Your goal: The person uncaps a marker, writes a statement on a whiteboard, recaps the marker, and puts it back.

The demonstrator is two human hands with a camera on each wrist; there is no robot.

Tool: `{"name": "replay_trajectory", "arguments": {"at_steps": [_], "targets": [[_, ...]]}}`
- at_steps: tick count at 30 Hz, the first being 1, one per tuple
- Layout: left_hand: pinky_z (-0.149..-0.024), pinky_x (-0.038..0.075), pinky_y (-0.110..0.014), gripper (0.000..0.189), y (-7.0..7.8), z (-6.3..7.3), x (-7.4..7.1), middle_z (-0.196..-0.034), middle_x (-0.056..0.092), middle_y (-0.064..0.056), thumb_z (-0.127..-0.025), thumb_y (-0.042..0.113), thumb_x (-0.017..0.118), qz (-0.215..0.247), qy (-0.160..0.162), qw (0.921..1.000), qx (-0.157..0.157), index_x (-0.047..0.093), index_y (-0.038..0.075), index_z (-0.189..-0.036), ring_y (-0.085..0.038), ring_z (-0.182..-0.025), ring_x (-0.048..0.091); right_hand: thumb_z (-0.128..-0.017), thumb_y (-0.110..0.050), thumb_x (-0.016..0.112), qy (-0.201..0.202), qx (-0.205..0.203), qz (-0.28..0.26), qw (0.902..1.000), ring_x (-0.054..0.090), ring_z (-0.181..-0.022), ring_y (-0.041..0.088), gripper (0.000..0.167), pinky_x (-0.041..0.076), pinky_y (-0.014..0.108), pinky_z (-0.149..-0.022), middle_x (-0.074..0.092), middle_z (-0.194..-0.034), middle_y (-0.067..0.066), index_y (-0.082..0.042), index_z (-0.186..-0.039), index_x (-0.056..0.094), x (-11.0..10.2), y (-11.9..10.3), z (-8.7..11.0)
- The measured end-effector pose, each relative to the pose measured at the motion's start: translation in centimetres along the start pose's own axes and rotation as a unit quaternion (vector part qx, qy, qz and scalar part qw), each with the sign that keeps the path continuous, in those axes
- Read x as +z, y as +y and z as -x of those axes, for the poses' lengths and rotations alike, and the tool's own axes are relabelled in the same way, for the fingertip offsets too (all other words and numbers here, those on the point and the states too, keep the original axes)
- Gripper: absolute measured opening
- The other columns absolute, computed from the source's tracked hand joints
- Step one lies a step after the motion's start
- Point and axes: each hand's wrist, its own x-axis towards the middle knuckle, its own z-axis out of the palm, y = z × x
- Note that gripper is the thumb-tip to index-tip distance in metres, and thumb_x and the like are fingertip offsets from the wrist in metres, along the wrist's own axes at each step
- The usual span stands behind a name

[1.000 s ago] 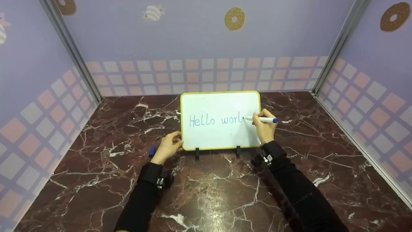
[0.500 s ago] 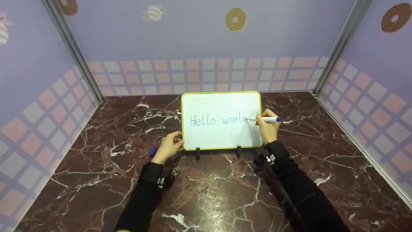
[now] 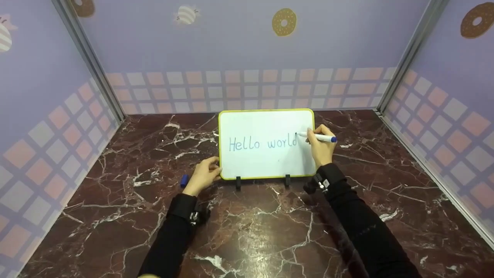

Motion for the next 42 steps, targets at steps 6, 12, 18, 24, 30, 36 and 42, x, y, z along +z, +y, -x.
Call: {"name": "replay_trajectory", "arguments": {"at_steps": [6,12,18,24,30,36,42], "targets": [[-0.09,0.061,-0.036,0.045,0.0,-0.1,0.0,-0.12,0.064,-0.031,-0.1,0.001,0.055,0.001,0.005,1.0,0.001,0.045,-0.007,-0.143,-0.039,-0.11,0.067,-0.088,0.009,0.061,-0.015,-0.005,0.011,0.9998,0.057,-0.049,0.013,0.028,0.039,0.015,-0.047,0.058,-0.057,0.008,0.018,-0.068,0.043,-0.5,-0.1,0.5],[-0.091,0.06,-0.037,0.046,-0.1,-0.1,-0.1,-0.121,0.062,-0.033,-0.1,0.0,0.054,0.008,0.005,0.9999,-0.003,0.043,-0.009,-0.143,-0.04,-0.11,0.066,-0.087,0.011,0.059,-0.029,0.002,0.026,0.9992,0.054,-0.047,0.019,0.029,0.033,0.017,-0.045,0.056,-0.055,0.021,0.014,-0.064,0.042,-1.0,-0.1,1.0],[-0.089,0.061,-0.036,0.045,-0.2,-0.1,-0.1,-0.118,0.064,-0.033,-0.099,-0.001,0.055,0.012,0.011,0.9999,0.0,0.044,-0.009,-0.142,-0.041,-0.109,0.066,-0.088,0.008,0.059,-0.037,0.01,0.052,0.9979,0.054,-0.048,0.02,0.03,0.033,0.018,-0.046,0.056,-0.057,0.026,0.01,-0.062,0.043,-1.3,-0.1,1.1],[-0.089,0.061,-0.036,0.046,-0.2,-0.1,0.0,-0.12,0.063,-0.033,-0.099,-0.001,0.055,0.008,0.01,0.9999,-0.004,0.044,-0.009,-0.143,-0.041,-0.11,0.066,-0.088,0.009,0.057,-0.015,0.025,0.004,0.9996,0.053,-0.046,0.012,0.03,0.038,0.017,-0.046,0.054,-0.052,0.011,0.008,-0.063,0.042,-1.3,0.1,0.7],[-0.087,0.062,-0.036,0.046,-0.1,0.1,-0.1,-0.117,0.063,-0.034,-0.098,-0.003,0.055,0.013,0.012,0.9998,0.003,0.044,-0.011,-0.141,-0.042,-0.109,0.066,-0.09,0.007,0.059,0.001,0.021,0.0,0.9998,0.054,-0.048,0.017,0.028,0.037,0.016,-0.044,0.055,-0.059,0.027,0.013,-0.068,0.043,-1.4,-0.2,0.2],[-0.086,0.062,-0.035,0.044,-0.1,0.0,0.0,-0.116,0.065,-0.033,-0.098,-0.002,0.056,0.009,0.013,0.9999,0.003,0.046,-0.01,-0.14,-0.042,-0.107,0.067,-0.091,0.007,0.058,-0.006,0.015,0.011,0.9998,0.053,-0.05,0.024,0.028,0.035,0.015,-0.043,0.051,-0.068,0.041,0.019,-0.073,0.041,-1.7,-0.3,0.3],[-0.089,0.061,-0.036,0.046,0.1,0.0,0.0,-0.12,0.063,-0.033,-0.099,-0.001,0.055,0.008,0.004,1.0,0.004,0.044,-0.01,-0.142,-0.041,-0.11,0.066,-0.091,0.008,0.059,0.005,0.008,0.007,0.9999,0.059,-0.052,0.019,0.026,0.046,0.015,-0.046,0.053,-0.074,0.045,0.018,-0.072,0.043,-1.8,-0.1,-0.1]]}}
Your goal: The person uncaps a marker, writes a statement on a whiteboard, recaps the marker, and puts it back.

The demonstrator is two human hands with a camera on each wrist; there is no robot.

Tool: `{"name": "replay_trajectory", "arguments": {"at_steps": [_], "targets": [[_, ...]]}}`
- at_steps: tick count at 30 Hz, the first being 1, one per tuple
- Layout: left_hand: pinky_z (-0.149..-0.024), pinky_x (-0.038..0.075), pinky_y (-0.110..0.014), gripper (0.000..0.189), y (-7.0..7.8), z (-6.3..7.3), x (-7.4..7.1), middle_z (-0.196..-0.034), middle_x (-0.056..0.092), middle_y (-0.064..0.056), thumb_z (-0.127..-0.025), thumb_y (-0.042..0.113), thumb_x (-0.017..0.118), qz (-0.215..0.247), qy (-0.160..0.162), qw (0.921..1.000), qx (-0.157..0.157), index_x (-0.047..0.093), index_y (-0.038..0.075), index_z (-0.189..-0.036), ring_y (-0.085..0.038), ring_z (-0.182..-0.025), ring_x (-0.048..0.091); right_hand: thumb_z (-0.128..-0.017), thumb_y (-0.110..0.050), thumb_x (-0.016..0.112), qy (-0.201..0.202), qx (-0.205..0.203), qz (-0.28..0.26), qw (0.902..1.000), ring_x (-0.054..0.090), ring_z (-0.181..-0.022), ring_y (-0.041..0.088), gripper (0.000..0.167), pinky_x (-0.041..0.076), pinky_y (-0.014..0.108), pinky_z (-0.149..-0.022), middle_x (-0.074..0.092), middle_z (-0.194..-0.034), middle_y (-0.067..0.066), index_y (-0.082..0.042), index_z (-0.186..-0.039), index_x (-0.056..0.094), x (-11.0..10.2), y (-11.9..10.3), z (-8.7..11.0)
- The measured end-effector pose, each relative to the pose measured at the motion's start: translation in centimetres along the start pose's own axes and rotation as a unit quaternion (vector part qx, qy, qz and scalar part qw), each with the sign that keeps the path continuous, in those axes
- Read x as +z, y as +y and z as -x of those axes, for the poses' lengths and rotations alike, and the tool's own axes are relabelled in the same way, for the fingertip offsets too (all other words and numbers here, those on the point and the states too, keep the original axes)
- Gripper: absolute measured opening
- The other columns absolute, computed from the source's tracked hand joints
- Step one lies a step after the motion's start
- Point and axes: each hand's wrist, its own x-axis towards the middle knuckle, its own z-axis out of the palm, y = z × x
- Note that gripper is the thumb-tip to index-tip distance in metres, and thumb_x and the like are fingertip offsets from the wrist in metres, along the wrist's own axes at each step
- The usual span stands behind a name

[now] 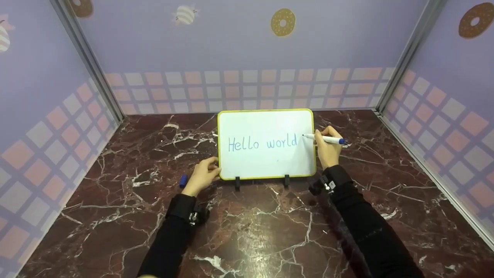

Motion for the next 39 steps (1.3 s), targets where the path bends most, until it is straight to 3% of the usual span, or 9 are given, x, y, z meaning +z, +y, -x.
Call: {"name": "replay_trajectory", "arguments": {"at_steps": [6,10,14,26,33,39], "targets": [[-0.09,0.061,-0.037,0.047,-0.07,-0.1,-0.02,-0.12,0.063,-0.033,-0.099,0.0,0.055,0.0,-0.003,1.0,-0.003,0.043,-0.009,-0.144,-0.041,-0.11,0.066,-0.091,0.007,0.06,-0.011,-0.008,0.004,0.9999,0.056,-0.051,0.004,0.027,0.045,0.014,-0.046,0.055,-0.073,0.042,0.017,-0.072,0.044,-0.18,0.21,-0.17],[-0.091,0.06,-0.037,0.047,-0.03,-0.15,-0.05,-0.12,0.063,-0.033,-0.099,0.0,0.055,-0.003,-0.001,1.0,-0.003,0.043,-0.009,-0.144,-0.04,-0.11,0.066,-0.089,0.008,0.058,-0.016,-0.017,0.024,0.9994,0.045,-0.046,0.0,0.029,0.034,0.013,-0.043,0.052,-0.055,0.016,0.015,-0.067,0.041,-0.37,0.23,-0.17],[-0.089,0.061,-0.036,0.045,-0.04,-0.09,-0.02,-0.119,0.063,-0.033,-0.099,-0.001,0.055,-0.003,0.004,1.0,-0.002,0.045,-0.009,-0.142,-0.041,-0.11,0.066,-0.087,0.01,0.057,-0.017,-0.025,0.035,0.9989,0.036,-0.044,0.0,0.03,0.026,0.014,-0.043,0.042,-0.05,-0.006,0.013,-0.063,0.039,-0.44,0.12,-0.12],[-0.088,0.061,-0.036,0.044,0.07,-0.19,0.11,-0.118,0.064,-0.032,-0.099,0.0,0.055,-0.001,0.003,1.0,-0.002,0.046,-0.008,-0.141,-0.04,-0.108,0.067,-0.081,0.015,0.054,-0.003,-0.039,0.025,0.9989,0.034,-0.04,-0.001,0.027,0.025,0.012,-0.04,0.039,-0.047,-0.008,0.017,-0.063,0.035,-0.44,0.24,0.19],[-0.088,0.062,-0.036,0.043,-0.04,-0.18,0.04,-0.118,0.064,-0.032,-0.099,0.0,0.055,-0.004,0.003,1.0,-0.001,0.046,-0.008,-0.141,-0.04,-0.108,0.067,-0.082,0.015,0.055,0.005,-0.047,0.049,0.9977,0.027,-0.044,-0.002,0.03,0.018,0.013,-0.044,0.033,-0.05,-0.009,0.011,-0.06,0.036,-0.21,0.26,0.21],[-0.087,0.062,-0.035,0.044,0.06,-0.17,0.1,-0.117,0.064,-0.032,-0.098,-0.001,0.056,-0.001,0.01,0.9999,-0.005,0.047,-0.009,-0.14,-0.041,-0.109,0.067,-0.082,0.014,0.054,0.006,-0.036,0.024,0.9991,0.03,-0.043,-0.001,0.03,0.022,0.013,-0.043,0.036,-0.049,-0.008,0.009,-0.059,0.035,-0.25,0.1,0.38]]}}
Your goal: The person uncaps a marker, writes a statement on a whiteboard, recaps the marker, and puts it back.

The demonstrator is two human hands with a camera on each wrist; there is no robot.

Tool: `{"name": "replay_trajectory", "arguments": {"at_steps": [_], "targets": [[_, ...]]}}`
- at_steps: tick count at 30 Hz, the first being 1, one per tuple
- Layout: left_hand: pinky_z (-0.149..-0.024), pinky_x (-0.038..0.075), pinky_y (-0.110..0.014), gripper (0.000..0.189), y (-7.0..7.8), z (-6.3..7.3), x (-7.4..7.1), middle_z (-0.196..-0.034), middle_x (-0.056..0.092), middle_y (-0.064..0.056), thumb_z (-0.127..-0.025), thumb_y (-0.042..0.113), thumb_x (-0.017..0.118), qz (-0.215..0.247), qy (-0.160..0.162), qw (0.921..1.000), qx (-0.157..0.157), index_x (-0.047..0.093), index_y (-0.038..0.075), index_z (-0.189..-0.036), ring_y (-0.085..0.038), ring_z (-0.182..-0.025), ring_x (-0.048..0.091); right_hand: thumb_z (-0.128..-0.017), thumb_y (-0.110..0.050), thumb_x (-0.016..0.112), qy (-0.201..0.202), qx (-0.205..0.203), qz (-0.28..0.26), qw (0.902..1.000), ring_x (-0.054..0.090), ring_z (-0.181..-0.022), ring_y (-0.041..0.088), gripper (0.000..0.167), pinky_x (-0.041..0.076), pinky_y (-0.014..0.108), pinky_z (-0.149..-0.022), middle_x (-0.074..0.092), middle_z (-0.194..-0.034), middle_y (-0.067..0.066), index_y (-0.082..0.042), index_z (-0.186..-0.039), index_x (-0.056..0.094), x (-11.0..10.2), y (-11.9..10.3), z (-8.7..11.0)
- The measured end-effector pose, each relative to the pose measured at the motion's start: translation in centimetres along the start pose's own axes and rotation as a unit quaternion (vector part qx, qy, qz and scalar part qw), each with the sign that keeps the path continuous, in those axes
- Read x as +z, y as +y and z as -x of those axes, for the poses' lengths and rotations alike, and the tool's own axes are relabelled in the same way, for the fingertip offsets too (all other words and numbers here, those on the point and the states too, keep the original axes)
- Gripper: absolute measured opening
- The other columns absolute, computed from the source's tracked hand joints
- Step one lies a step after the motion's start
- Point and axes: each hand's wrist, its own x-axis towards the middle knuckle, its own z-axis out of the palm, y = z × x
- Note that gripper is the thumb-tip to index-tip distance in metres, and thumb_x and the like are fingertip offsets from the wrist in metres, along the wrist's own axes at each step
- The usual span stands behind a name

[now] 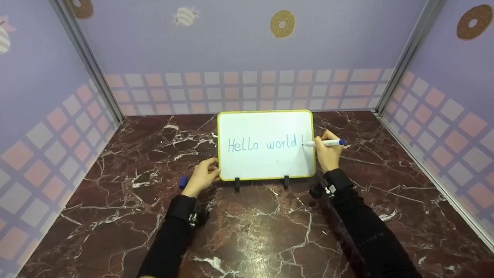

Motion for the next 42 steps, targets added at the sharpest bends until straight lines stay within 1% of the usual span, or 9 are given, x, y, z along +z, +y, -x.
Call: {"name": "replay_trajectory", "arguments": {"at_steps": [8,14,17,19,22,25,31,38,42], "targets": [[-0.085,0.062,-0.039,0.039,0.0,0.0,0.1,-0.112,0.066,-0.033,-0.097,-0.004,0.057,-0.021,0.011,0.9995,0.023,0.051,-0.012,-0.134,-0.042,-0.106,0.067,-0.084,0.014,0.052,0.024,0.057,-0.088,0.9942,0.043,-0.042,0.005,0.034,0.036,0.016,-0.042,0.043,-0.047,-0.006,-0.003,-0.057,0.04,-0.5,-0.4,0.5],[-0.093,0.058,-0.045,0.037,0.3,0.2,-1.2,-0.119,0.067,-0.026,-0.092,0.004,0.068,-0.119,0.029,0.9912,0.05,0.061,-0.005,-0.127,-0.039,-0.109,0.066,-0.087,0.017,0.051,0.058,0.096,-0.162,0.9804,0.046,-0.042,0.006,0.04,0.038,0.016,-0.041,0.05,-0.051,-0.002,-0.009,-0.057,0.043,-1.0,0.1,0.6],[-0.098,0.053,-0.05,0.039,0.7,0.6,-2.5,-0.121,0.066,-0.025,-0.085,0.005,0.075,-0.198,0.076,0.9751,0.066,0.064,-0.003,-0.122,-0.041,-0.113,0.062,-0.089,0.015,0.052,0.076,0.111,-0.189,0.9726,0.048,-0.042,0.008,0.041,0.04,0.017,-0.043,0.055,-0.053,-0.001,-0.01,-0.057,0.043,-1.2,1.0,0.3],[-0.099,0.05,-0.054,0.051,0.9,1.0,-3.4,-0.125,0.061,-0.027,-0.081,0.011,0.081,-0.268,0.111,0.9554,0.054,0.061,-0.005,-0.124,-0.044,-0.117,0.056,-0.089,0.014,0.053,0.088,0.118,-0.205,0.9676,0.048,-0.043,0.008,0.041,0.04,0.018,-0.044,0.056,-0.054,-0.001,-0.01,-0.058,0.044,-1.3,1.5,0.2],[-0.099,0.048,-0.059,0.075,1.0,1.7,-4.5,-0.131,0.051,-0.032,-0.077,0.023,0.086,-0.353,0.121,0.9278,-0.004,0.05,-0.01,-0.133,-0.049,-0.123,0.048,-0.09,0.012,0.053,0.099,0.121,-0.219,0.963,0.049,-0.045,0.01,0.04,0.041,0.018,-0.046,0.054,-0.055,-0.001,-0.009,-0.058,0.044,-1.5,1.8,0.1],[-0.098,0.049,-0.061,0.089,0.8,2.0,-5.2,-0.135,0.048,-0.035,-0.077,0.032,0.086,-0.387,0.091,0.9144,-0.075,0.041,-0.013,-0.139,-0.052,-0.124,0.047,-0.091,0.012,0.052,0.105,0.122,-0.233,0.9591,0.049,-0.046,0.01,0.039,0.041,0.018,-0.047,0.051,-0.056,0.0,-0.008,-0.059,0.042,-1.6,1.9,0.1],[-0.086,0.056,-0.06,0.064,0.2,1.7,-5.5,-0.124,0.06,-0.033,-0.08,0.028,0.084,-0.389,0.062,0.9087,-0.139,0.056,-0.009,-0.124,-0.052,-0.113,0.059,-0.092,0.012,0.052,0.109,0.123,-0.246,0.9553,0.05,-0.045,0.01,0.039,0.043,0.018,-0.045,0.051,-0.055,0.001,-0.008,-0.06,0.041,-1.8,2.0,0.2],[-0.08,0.058,-0.059,0.036,-0.3,1.6,-5.6,-0.111,0.066,-0.03,-0.08,0.011,0.083,-0.371,0.052,0.9172,-0.134,0.067,-0.006,-0.108,-0.05,-0.102,0.064,-0.091,0.013,0.051,0.117,0.118,-0.247,0.9546,0.048,-0.045,0.01,0.041,0.043,0.017,-0.045,0.05,-0.057,-0.001,-0.01,-0.059,0.042,-1.8,1.9,0.1],[-0.076,0.058,-0.06,0.028,-0.2,1.8,-5.8,-0.105,0.067,-0.031,-0.078,0.007,0.082,-0.373,0.084,0.918,-0.106,0.068,-0.006,-0.098,-0.051,-0.096,0.065,-0.091,0.013,0.052,0.114,0.119,-0.246,0.9551,0.049,-0.045,0.009,0.042,0.043,0.016,-0.045,0.05,-0.056,-0.001,-0.011,-0.058,0.042,-1.6,1.7,0.2]]}}
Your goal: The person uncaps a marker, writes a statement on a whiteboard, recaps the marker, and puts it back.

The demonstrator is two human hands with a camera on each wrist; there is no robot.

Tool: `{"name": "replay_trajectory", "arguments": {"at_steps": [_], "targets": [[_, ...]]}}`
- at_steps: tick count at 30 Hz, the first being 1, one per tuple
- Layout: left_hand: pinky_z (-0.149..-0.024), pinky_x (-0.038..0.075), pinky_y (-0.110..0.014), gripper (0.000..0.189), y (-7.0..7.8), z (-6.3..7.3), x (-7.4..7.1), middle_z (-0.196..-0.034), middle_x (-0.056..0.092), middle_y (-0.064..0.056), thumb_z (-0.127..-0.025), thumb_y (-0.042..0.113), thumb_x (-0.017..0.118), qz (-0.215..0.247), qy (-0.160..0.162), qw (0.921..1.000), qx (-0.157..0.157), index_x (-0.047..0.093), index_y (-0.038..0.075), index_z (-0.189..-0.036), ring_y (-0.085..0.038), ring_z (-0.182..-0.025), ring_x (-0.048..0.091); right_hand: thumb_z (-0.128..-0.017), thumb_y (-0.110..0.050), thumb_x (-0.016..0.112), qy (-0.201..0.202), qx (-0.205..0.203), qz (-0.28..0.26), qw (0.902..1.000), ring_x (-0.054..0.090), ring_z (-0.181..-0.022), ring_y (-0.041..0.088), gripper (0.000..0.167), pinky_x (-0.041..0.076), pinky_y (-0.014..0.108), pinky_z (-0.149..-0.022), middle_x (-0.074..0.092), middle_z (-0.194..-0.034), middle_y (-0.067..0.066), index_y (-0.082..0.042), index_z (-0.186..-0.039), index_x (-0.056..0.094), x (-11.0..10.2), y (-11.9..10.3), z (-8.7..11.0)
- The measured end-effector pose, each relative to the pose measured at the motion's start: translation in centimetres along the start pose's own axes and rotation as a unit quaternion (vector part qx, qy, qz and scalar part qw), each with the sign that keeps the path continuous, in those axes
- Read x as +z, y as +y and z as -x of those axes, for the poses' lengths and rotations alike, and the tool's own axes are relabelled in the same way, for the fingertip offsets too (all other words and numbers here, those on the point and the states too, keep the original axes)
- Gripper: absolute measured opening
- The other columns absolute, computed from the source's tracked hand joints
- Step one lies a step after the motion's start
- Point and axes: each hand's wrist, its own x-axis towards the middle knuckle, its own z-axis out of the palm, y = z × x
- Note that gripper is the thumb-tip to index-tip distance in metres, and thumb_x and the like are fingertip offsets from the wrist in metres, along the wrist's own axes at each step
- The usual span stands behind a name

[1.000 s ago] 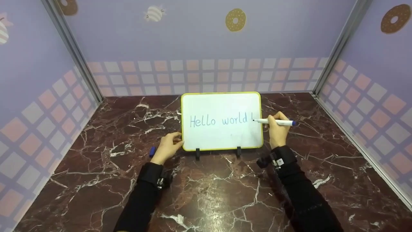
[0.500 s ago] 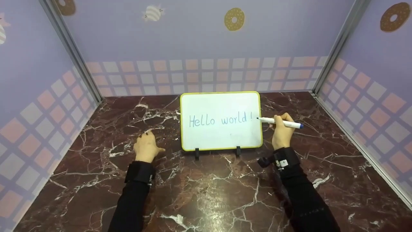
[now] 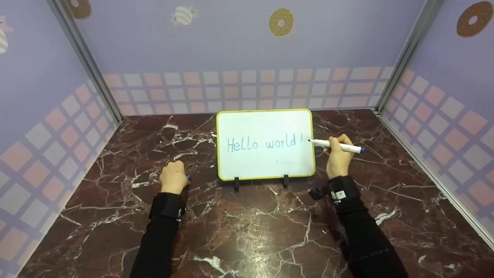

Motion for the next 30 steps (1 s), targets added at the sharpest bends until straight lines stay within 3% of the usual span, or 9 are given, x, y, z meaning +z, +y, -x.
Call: {"name": "replay_trajectory", "arguments": {"at_steps": [5,8,11,15,21,25,30], "targets": [[-0.069,0.058,-0.058,0.019,0.6,0.3,-0.3,-0.095,0.071,-0.027,-0.08,0.009,0.079,0.012,0.086,0.9957,0.031,0.068,-0.003,-0.09,-0.047,-0.087,0.068,-0.092,0.013,0.052,-0.006,0.006,-0.003,1.0,0.049,-0.045,0.01,0.041,0.041,0.017,-0.046,0.05,-0.055,-0.001,-0.01,-0.058,0.043,0.4,-0.1,0.4],[-0.066,0.057,-0.056,0.016,1.5,0.4,-0.6,-0.091,0.072,-0.024,-0.08,0.008,0.078,0.038,0.143,0.9867,0.067,0.069,-0.002,-0.088,-0.045,-0.081,0.069,-0.091,0.013,0.052,-0.01,0.007,-0.006,0.9999,0.048,-0.045,0.01,0.041,0.04,0.018,-0.046,0.051,-0.054,-0.001,-0.01,-0.058,0.044,0.7,-0.1,0.7],[-0.067,0.057,-0.054,0.016,2.6,0.5,-0.8,-0.09,0.073,-0.021,-0.08,0.009,0.079,0.054,0.198,0.9704,0.126,0.071,0.0,-0.091,-0.042,-0.079,0.07,-0.09,0.014,0.052,-0.017,0.007,-0.008,0.9998,0.048,-0.044,0.009,0.041,0.04,0.019,-0.046,0.052,-0.054,-0.001,-0.011,-0.058,0.044,1.1,-0.1,1.0],[-0.074,0.058,-0.051,0.02,4.4,0.8,-0.8,-0.094,0.075,-0.015,-0.078,0.011,0.082,0.062,0.26,0.9396,0.214,0.073,0.004,-0.094,-0.037,-0.081,0.071,-0.09,0.014,0.051,-0.034,0.011,-0.007,0.9993,0.046,-0.046,0.01,0.041,0.038,0.018,-0.046,0.052,-0.054,-0.001,-0.011,-0.058,0.045,1.8,0.0,1.8],[-0.083,0.057,-0.045,0.021,7.4,1.9,0.1,-0.094,0.075,-0.01,-0.075,0.01,0.085,0.067,0.301,0.8991,0.31,0.073,0.006,-0.091,-0.028,-0.086,0.072,-0.089,0.015,0.05,-0.071,0.026,0.018,0.997,0.047,-0.046,0.008,0.04,0.035,0.017,-0.047,0.054,-0.054,-0.001,-0.011,-0.059,0.045,3.0,0.3,3.4],[-0.081,0.056,-0.04,0.021,9.0,2.9,0.8,-0.092,0.074,-0.006,-0.075,0.014,0.085,0.052,0.316,0.8828,0.344,0.073,0.009,-0.091,-0.024,-0.086,0.071,-0.088,0.015,0.05,-0.099,0.041,0.024,0.994,0.047,-0.047,0.009,0.039,0.034,0.018,-0.048,0.055,-0.056,-0.001,-0.011,-0.059,0.046,3.9,0.3,4.6],[-0.082,0.056,-0.037,0.021,10.5,4.1,1.3,-0.093,0.074,-0.004,-0.078,0.019,0.084,0.05,0.325,0.8682,0.372,0.073,0.01,-0.094,-0.021,-0.087,0.071,-0.088,0.013,0.051,-0.141,0.069,0.011,0.9875,0.047,-0.048,0.009,0.037,0.033,0.017,-0.048,0.054,-0.058,-0.001,-0.011,-0.06,0.047,4.7,0.1,6.0]]}}
